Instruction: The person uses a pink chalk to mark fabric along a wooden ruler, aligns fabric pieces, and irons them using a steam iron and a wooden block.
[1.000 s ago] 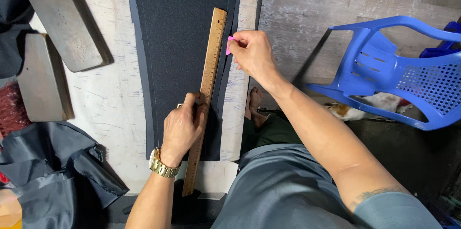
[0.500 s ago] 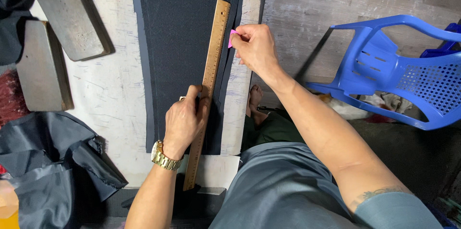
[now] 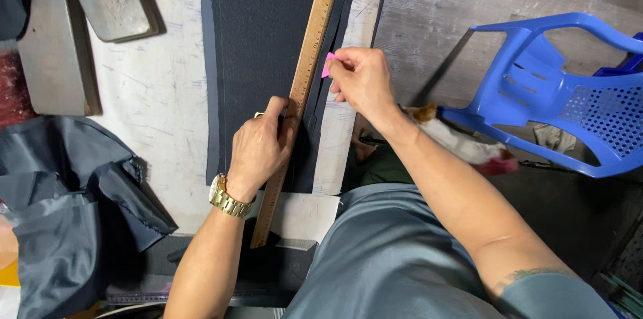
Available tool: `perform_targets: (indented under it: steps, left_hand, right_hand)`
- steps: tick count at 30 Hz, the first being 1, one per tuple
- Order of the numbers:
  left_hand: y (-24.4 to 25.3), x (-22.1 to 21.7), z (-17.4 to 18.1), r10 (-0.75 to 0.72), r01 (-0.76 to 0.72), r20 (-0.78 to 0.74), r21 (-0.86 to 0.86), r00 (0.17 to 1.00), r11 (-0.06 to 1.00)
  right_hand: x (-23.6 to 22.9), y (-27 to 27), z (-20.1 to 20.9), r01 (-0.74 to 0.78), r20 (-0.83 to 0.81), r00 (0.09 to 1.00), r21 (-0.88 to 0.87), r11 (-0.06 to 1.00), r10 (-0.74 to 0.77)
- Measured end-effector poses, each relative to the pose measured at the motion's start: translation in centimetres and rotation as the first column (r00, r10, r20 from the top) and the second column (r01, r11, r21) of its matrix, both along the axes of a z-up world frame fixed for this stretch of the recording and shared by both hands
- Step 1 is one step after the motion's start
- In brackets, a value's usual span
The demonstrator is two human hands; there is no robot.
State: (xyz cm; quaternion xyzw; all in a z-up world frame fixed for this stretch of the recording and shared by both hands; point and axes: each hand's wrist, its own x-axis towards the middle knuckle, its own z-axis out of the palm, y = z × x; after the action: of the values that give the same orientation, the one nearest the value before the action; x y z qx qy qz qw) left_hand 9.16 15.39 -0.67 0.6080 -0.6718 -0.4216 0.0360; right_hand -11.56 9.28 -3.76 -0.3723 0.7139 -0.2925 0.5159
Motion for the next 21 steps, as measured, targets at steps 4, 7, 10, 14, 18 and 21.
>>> perform_targets:
  steps: [4, 7, 10, 14, 18, 21]
  left_hand:
    - [1.0, 0.7, 0.1, -0.003, 0.003, -0.012, 0.025, 1.0, 1.0]
    - [1.3, 0.8, 0.4, -0.003, 0.004, -0.023, 0.034, 1.0, 0.999]
    - [1.7, 0.7, 0.2, 0.006, -0.005, -0.023, 0.029, 1.0, 1.0]
    - [2.0, 0.7, -0.1, 0.006, -0.005, -0.006, 0.015, 1.0, 1.0]
    - [2.2, 0.5, -0.1, 0.006, -0.006, 0.005, 0.015, 1.0, 1.0]
    - [2.2, 0.3, 0.2, 0.013, -0.014, 0.028, 0.025, 1.0, 1.0]
  right_hand:
    - [0.1, 0.1, -0.9, 0.024, 0.031, 0.999, -0.058, 0.998, -0.023]
    - [0.2, 0.1, -0.4, 0.021, 0.037, 0.999, -0.082, 0.996, -0.018]
    - [0.2, 0.0, -0.5, 0.025, 0.041, 0.999, -0.091, 0.995, -0.022]
    - [0.2, -0.1, -0.2, 0.027, 0.042, 0.999, -0.094, 0.995, -0.023]
    - [0.2, 0.2, 0.1, 0.011, 0.044, 0.999, -0.103, 0.995, -0.006]
    - [0.8, 1.3, 1.9, -0.079, 0.001, 0.997, -0.107, 0.991, 0.08]
